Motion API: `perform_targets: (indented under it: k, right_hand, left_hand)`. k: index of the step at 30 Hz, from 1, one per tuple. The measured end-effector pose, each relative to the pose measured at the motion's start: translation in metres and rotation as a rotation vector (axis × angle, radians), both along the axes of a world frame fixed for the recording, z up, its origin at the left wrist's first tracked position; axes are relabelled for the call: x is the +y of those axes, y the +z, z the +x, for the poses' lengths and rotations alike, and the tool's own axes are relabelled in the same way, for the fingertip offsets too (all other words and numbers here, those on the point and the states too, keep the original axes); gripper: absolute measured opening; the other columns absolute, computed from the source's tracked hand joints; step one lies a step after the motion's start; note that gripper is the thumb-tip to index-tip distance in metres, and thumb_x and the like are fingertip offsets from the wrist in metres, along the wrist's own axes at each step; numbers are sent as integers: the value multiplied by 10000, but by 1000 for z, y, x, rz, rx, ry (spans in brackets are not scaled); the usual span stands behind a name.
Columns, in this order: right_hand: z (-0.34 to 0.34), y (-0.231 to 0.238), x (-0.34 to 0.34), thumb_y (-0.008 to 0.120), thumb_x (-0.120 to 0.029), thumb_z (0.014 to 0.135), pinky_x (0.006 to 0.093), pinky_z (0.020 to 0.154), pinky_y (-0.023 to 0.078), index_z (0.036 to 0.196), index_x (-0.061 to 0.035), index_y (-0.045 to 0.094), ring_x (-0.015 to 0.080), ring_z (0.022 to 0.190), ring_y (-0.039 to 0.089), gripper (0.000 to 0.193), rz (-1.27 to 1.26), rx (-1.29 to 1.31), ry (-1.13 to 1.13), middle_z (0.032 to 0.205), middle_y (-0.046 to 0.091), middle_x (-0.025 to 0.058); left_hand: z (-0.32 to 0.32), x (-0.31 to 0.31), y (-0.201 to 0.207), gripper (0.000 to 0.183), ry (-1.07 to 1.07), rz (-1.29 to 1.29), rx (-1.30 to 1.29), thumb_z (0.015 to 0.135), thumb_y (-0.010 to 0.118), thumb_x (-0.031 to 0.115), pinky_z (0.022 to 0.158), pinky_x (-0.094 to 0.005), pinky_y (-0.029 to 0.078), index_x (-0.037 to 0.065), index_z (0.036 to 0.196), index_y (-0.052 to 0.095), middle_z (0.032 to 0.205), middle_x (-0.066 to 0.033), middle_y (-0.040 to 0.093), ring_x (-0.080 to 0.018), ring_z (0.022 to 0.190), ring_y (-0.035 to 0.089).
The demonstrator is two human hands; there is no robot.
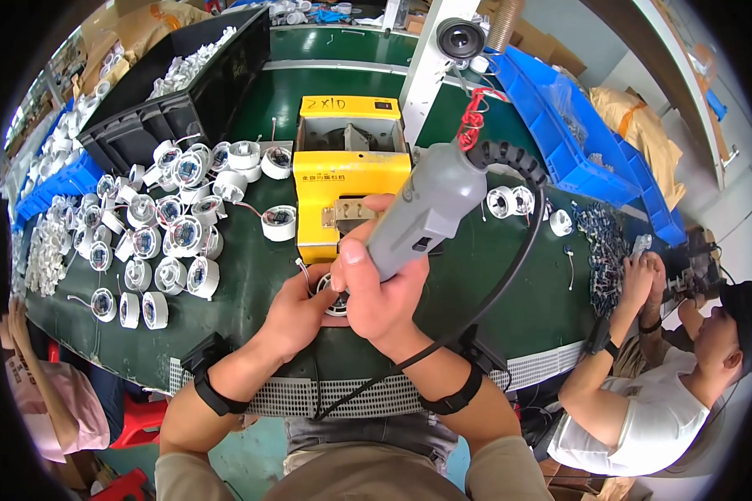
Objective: The person picks up a camera housing, inserts a circuit board by hand, and uses a power screwdriver to secure it. They then place the assembled unit on the table and repeat the process with another housing.
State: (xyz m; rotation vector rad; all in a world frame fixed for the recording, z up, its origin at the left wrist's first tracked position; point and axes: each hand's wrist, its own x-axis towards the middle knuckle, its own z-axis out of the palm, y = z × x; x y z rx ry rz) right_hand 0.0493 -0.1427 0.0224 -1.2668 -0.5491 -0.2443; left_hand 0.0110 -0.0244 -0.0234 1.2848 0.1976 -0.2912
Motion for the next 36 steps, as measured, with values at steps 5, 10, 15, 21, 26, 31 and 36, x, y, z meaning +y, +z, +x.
perform_targets:
  k: [5, 10, 15, 21, 26, 31, 36]
  right_hand:
    - [0, -4, 2, 509, -187, 922, 310, 468, 458, 1187, 17, 332, 153, 492, 494, 379, -27, 17, -6, 685, 489, 85]
    - [2, -17, -2, 525, -187, 916, 286, 468, 447, 1161, 10, 345, 137, 495, 491, 362, -35, -33, 15, 673, 499, 78]
    - [-2, -22, 0, 569, -253, 913, 259, 561, 456, 1185, 12, 338, 127, 566, 524, 445, -97, -25, 99, 728, 543, 63]
    - [40, -2, -64, 513, -440, 941, 346, 844, 471, 1112, 19, 537, 183, 901, 587, 491, -202, -36, -190, 990, 598, 92]
    - [111, -34, -170, 706, -191, 753, 453, 901, 432, 1055, -45, 611, 365, 967, 565, 349, -1117, -64, -1157, 1005, 611, 165]
    - [91, -36, -182, 668, -115, 737, 449, 863, 458, 1038, -62, 628, 357, 966, 573, 308, -1270, -63, -1012, 1008, 617, 156]
    - [23, 22, -161, 627, -1, 725, 394, 825, 498, 947, -55, 653, 302, 950, 609, 230, -1087, -273, -320, 968, 632, 108]
  left_hand:
    - [-1, 1, 2, 287, -10, 30, 13, 939, 471, 60, 735, -299, 604, -76, 1190, 502, 1051, -128, 575, -180, 886, 625]
    - [-1, -1, 5, 283, -35, 56, -9, 933, 473, 52, 738, -300, 604, -73, 1185, 505, 1062, -135, 576, -184, 894, 627]
    - [-1, 4, 3, 261, -18, 67, -46, 923, 495, 65, 703, -305, 594, -71, 1144, 531, 938, -122, 614, -180, 880, 644]
    - [-3, 86, 27, 365, -17, 1170, -270, 816, 607, 101, 576, -340, 517, -20, 1158, 559, 911, -221, 639, -236, 738, 678]
    - [-6, 94, 57, 563, 650, 1392, -356, 805, 684, 204, 743, -403, 490, 25, 1295, 473, 1218, -222, 514, -308, 763, 629]
    - [-23, 80, 78, 183, 254, 1154, -282, 801, 685, 163, 621, -311, 470, -7, 842, 630, 669, -90, 610, -218, 645, 603]
    - [-24, 41, 55, 134, -464, 724, -541, 842, 672, 116, 599, -260, 470, 6, 917, 654, 763, -64, 640, -109, 707, 603]
